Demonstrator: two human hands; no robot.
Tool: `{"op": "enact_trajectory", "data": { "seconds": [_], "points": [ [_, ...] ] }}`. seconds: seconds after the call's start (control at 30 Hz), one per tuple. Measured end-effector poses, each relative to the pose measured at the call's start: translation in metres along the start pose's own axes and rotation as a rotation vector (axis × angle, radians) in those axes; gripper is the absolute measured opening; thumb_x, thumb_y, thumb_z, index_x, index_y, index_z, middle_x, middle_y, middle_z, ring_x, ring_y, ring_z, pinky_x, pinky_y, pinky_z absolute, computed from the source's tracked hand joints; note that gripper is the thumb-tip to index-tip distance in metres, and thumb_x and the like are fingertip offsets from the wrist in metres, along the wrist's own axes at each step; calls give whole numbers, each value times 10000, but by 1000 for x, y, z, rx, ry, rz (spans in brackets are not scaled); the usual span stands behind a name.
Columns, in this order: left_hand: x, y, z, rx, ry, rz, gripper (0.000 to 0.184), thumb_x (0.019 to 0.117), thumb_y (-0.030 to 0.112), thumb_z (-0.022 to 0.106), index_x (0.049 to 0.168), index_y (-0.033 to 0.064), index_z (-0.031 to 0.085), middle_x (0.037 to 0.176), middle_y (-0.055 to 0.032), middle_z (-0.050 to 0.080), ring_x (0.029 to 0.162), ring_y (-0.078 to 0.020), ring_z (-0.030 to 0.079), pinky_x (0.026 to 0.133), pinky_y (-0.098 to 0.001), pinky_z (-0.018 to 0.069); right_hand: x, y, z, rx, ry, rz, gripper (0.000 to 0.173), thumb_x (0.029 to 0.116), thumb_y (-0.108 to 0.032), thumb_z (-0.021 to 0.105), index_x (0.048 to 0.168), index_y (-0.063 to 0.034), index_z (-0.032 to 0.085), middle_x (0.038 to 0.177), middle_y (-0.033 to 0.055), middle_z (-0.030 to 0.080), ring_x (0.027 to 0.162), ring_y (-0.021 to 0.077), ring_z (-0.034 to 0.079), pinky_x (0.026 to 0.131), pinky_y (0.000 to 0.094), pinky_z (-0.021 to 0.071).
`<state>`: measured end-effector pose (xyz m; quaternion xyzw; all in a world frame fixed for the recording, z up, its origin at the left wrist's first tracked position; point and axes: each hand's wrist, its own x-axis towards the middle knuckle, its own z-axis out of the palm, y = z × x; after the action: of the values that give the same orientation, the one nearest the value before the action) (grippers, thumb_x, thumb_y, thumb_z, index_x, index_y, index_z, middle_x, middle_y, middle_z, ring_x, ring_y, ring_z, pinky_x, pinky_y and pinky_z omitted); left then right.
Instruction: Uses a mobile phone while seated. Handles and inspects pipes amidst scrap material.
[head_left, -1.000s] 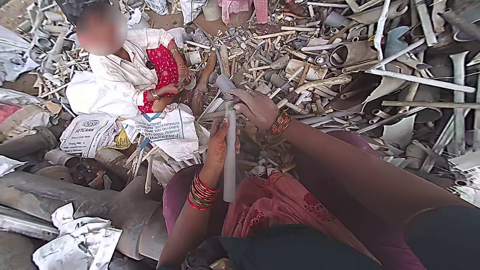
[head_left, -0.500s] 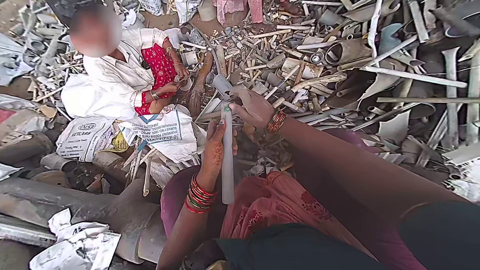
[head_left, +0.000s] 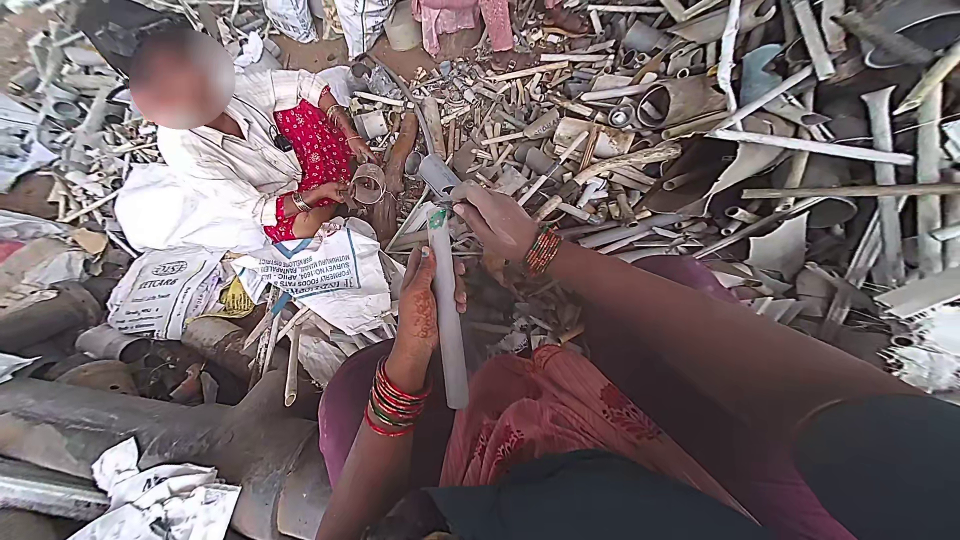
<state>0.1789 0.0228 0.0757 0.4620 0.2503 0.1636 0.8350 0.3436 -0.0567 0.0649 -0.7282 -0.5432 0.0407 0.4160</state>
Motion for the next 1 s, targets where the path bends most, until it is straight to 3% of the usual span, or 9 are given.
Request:
{"op": "enact_trajectory", "data": {
  "seconds": [0.2, 0.37, 0.57, 0.7, 0.87, 1.0],
  "points": [
    [0, -5, 3, 26, 10, 13, 379, 1127, 226, 135, 1186, 67, 474, 746, -58, 639, 464, -83, 566, 435, -190, 501, -1, -6, 3, 112, 20, 2, 247, 1090, -93, 414, 1181, 68, 577, 961, 208, 663, 830, 298, 674, 772, 428, 550],
    [0, -6, 3, 1, -28, 7, 405, 1120, 231, 106, 1155, 60, 470, 696, -44, 591, 452, -83, 538, 436, -191, 491, -2, -11, 2, 162, 2, 24, 276, 1089, -143, 449, 1162, 77, 598, 977, 212, 670, 895, 296, 679, 822, 417, 544],
    [-1, -7, 1, 17, -66, 29, 407, 1116, 245, 91, 1116, 95, 469, 684, -22, 579, 453, -75, 531, 432, -186, 484, -1, -5, -4, 56, -36, -53, 324, 1082, -181, 452, 1129, 90, 623, 939, 234, 664, 864, 355, 684, 781, 466, 551],
    [-1, -6, 1, 20, -103, 57, 389, 1109, 238, 100, 1135, 90, 459, 691, -16, 589, 454, -70, 538, 440, -182, 493, 0, -3, -5, 58, 26, -48, 307, 1064, -201, 498, 1081, 88, 600, 856, 198, 626, 758, 306, 643, 701, 425, 528],
    [-2, -6, -1, 60, -135, 75, 367, 1108, 242, 120, 1150, 100, 456, 708, -15, 600, 466, -67, 546, 446, -184, 497, -2, 0, -3, 41, 64, -136, 327, 1053, -174, 482, 1053, 115, 635, 867, 236, 661, 781, 353, 681, 710, 450, 547],
    [-2, -5, -3, 96, -153, 91, 365, 1103, 235, 112, 1168, 110, 449, 707, -8, 605, 464, -63, 547, 444, -181, 497, -2, 2, -3, 22, 97, -216, 334, 1053, -178, 470, 987, 98, 647, 820, 219, 651, 732, 343, 672, 660, 441, 536]
  ]
}}
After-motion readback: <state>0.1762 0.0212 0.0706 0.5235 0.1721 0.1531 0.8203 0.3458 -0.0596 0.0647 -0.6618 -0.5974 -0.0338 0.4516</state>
